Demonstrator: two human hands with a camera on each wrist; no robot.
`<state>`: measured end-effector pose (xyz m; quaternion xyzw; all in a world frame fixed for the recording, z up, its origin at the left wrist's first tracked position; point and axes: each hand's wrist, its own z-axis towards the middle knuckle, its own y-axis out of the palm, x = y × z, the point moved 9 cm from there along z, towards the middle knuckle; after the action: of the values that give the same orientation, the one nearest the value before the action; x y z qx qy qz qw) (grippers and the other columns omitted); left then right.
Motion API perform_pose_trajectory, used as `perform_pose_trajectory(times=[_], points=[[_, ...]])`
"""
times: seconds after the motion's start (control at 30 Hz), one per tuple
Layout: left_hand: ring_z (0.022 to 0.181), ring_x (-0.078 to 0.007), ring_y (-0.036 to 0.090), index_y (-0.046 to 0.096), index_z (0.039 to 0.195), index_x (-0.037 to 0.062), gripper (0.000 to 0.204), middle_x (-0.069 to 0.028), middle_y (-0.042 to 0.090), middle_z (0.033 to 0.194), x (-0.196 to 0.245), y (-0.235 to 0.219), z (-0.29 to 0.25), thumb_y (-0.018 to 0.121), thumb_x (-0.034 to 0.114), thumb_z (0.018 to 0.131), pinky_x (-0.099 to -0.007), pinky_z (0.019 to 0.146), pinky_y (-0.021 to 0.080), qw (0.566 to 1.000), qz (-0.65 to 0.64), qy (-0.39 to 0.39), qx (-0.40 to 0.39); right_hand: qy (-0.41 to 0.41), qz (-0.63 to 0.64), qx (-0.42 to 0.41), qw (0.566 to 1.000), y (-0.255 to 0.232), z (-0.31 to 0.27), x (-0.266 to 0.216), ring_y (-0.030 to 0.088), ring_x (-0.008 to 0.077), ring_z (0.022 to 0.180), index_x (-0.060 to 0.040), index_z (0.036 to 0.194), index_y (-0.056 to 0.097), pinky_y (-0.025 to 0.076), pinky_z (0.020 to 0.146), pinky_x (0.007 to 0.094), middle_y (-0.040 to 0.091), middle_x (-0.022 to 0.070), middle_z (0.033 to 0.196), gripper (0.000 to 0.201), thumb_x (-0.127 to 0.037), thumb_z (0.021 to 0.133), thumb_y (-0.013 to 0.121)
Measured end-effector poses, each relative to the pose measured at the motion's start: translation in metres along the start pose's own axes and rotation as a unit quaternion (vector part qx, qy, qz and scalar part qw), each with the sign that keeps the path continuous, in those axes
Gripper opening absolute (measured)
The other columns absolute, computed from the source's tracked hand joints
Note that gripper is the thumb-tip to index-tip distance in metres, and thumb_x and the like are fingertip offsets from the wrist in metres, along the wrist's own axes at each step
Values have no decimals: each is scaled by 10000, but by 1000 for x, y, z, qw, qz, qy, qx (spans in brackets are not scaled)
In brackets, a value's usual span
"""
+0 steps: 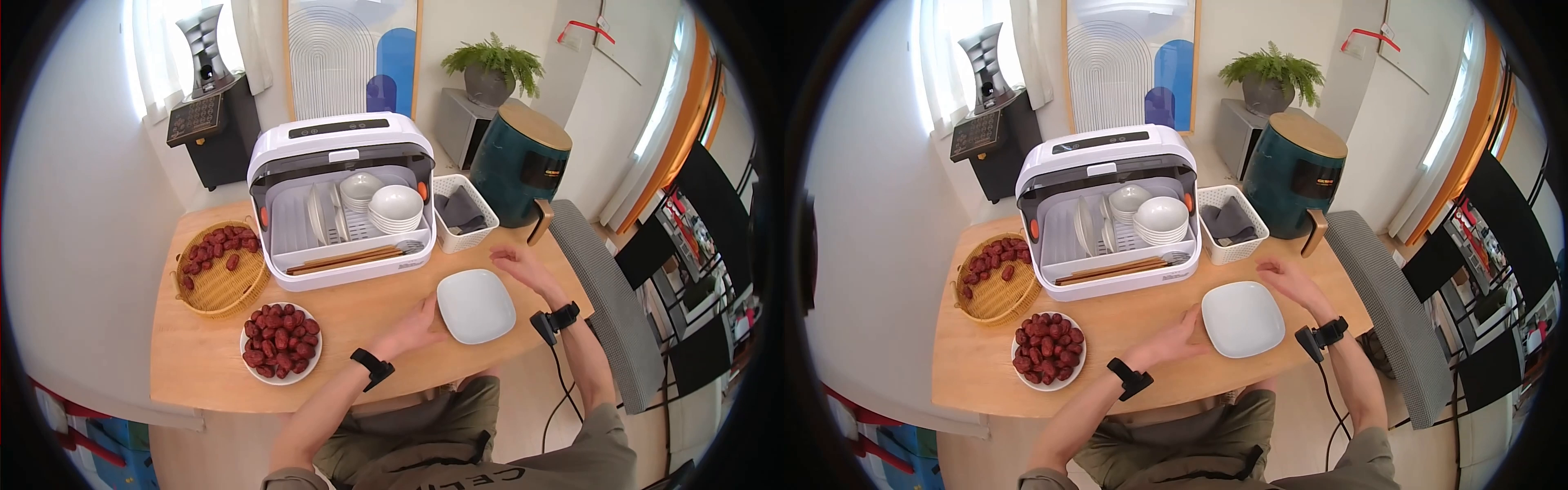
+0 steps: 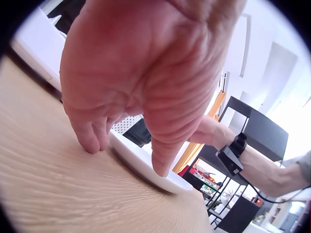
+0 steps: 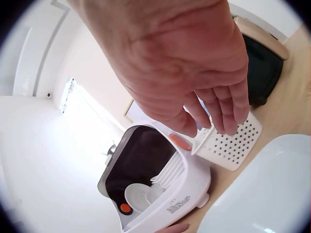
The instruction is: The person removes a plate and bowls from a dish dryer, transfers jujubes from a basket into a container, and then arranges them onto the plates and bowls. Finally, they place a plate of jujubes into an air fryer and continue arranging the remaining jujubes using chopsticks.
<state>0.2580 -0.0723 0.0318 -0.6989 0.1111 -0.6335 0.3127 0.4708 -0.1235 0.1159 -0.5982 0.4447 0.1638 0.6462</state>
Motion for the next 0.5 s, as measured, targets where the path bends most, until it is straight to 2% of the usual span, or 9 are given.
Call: perform_pose_trajectory(times=[0.07,0.13,0.2,0.23,0.27,0.3,0.37,0.43,0.5], points=[[1358,-410,352,136,1467,-90,951,-321,317,1456,6,-8,-5,696,359,842,-408,1129,310,1000,8,12,6,-73,13,-35,997,11,9,-46,604,173,1053,15,1259,551,484,887,298,649,111,1117,392,-162,910,583],[1326,-435,378,217,1441,-94,867,-341,344,1423,-4,-8,-8,668,362,858,-422,1103,343,997,56,-46,-19,-109,-4,-47,993,25,16,-86,607,180,1055,20,1257,549,483,894,303,645,121,1117,407,-180,905,593],[1296,-439,407,276,1408,-96,809,-343,381,1383,-11,-7,-13,659,360,861,-428,1077,367,996,72,-48,-15,-147,-20,-60,987,42,22,-128,609,187,1057,25,1255,546,483,900,308,642,130,1118,423,-197,900,603],[1266,-444,435,334,1376,-99,755,-345,419,1344,-15,-6,-16,649,357,863,-434,1052,391,995,87,-49,-14,-160,-62,-55,984,50,25,-148,614,216,1057,27,1267,534,482,912,317,633,153,1124,453,-219,894,608],[1266,-444,435,334,1376,-99,755,-345,419,1344,-17,-5,-20,649,357,863,-434,1052,391,995,88,-50,-13,-173,-104,-50,978,57,30,-163,619,245,1057,28,1278,521,481,924,326,624,175,1130,483,-241,887,613],[1222,-442,467,384,1322,-98,689,-335,453,1296,-19,-8,-24,643,348,865,-439,1019,413,993,101,-55,11,-173,-104,-51,978,65,43,-169,619,245,1057,28,1278,521,481,924,326,624,175,1130,483,-241,887,613],[1179,-440,499,433,1268,-97,627,-325,487,1248,-23,-14,-28,637,339,866,-445,987,435,991,114,-59,34,-256,-198,-13,946,79,68,-189,601,317,1093,40,1324,470,480,936,354,599,231,1167,628,-332,848,641],[1112,-439,538,477,1169,-80,530,-308,522,1185,-33,-17,-31,628,331,869,-458,945,455,993,80,-86,31,-224,-222,-23,949,93,95,-206,583,345,1117,64,1340,438,472,953,366,577,259,1202,701,-358,823,651],[1094,-441,545,482,1139,-71,501,-303,529,1172,-39,-16,-30,625,325,869,-464,932,460,993,71,-90,32,-192,-243,-30,950,106,126,-213,565,374,1141,88,1356,405,463,970,377,556,287,1236,774,-384,799,662]])
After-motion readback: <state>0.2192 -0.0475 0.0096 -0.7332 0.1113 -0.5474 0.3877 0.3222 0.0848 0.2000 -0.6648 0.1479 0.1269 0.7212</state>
